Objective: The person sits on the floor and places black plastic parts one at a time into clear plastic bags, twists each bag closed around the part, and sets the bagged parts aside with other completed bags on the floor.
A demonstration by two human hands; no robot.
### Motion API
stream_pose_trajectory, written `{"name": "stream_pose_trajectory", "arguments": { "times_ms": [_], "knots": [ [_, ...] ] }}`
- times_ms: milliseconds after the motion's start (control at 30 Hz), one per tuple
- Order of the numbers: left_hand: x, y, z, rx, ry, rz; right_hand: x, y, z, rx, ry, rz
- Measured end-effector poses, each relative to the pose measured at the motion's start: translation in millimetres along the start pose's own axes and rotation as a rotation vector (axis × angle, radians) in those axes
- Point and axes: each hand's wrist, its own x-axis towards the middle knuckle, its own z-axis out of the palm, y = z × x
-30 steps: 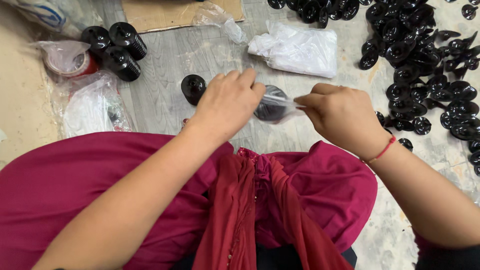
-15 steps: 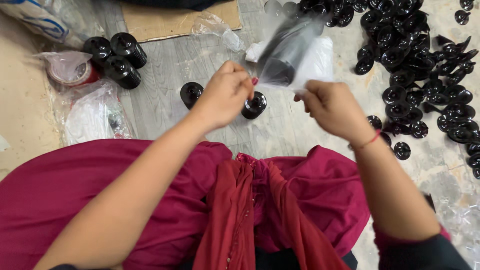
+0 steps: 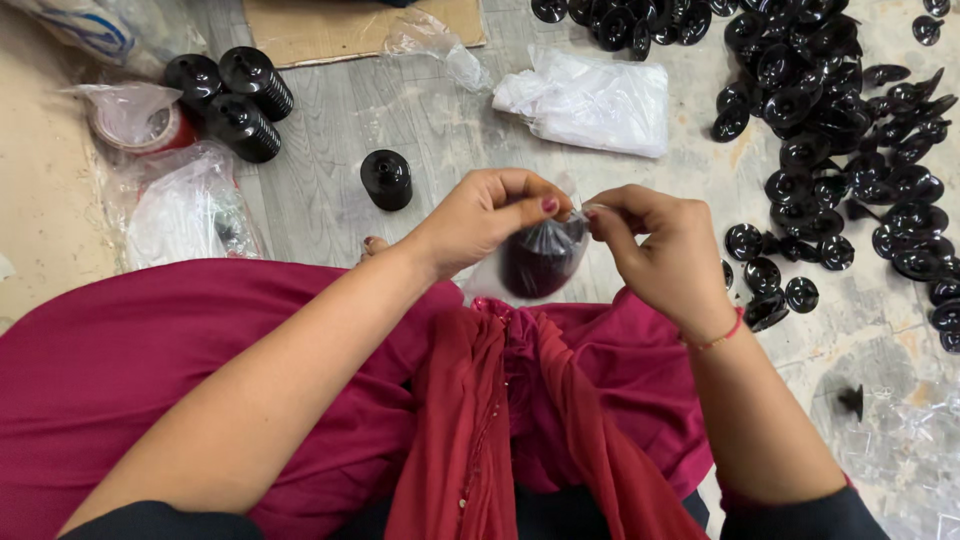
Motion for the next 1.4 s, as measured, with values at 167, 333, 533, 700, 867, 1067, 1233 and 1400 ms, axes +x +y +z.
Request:
{"name": "stream_pose_trajectory", "arguments": {
  "times_ms": [167,333,533,700,867,1067,1233,1400],
  "knots": [
    [-8,11,-7,0.245,-0.03,0.047,0,-13,11,-0.031,-0.011,0.024],
    [-15,15,-13,0.283,-0.059,0.119,1,-11,30,0.241,-0.025,0.024],
    [-16,17,-14,0.357,-0.143,0.131,11,-9,46,0.684,-0.074,0.043],
    [-10,20,-13,0.257,-0.122,0.053,11,-14,37,0.644,0.007,0.124],
    [2,27,-23,0.242,-0.058,-0.013,17,-2,32,0.468,-0.052,0.16],
    [7,20,-30,0.192,-0.052,-0.056,23,0,45,-0.127,0.115,-0.013],
    [19,14,-37,-0.051,0.065,-0.119,29,-9,53,-0.424,0.326,-0.18],
    [28,23,-53,-0.034,0.05,-0.353,39,-4,54,0.269,0.143,0.047]
  ]
}}
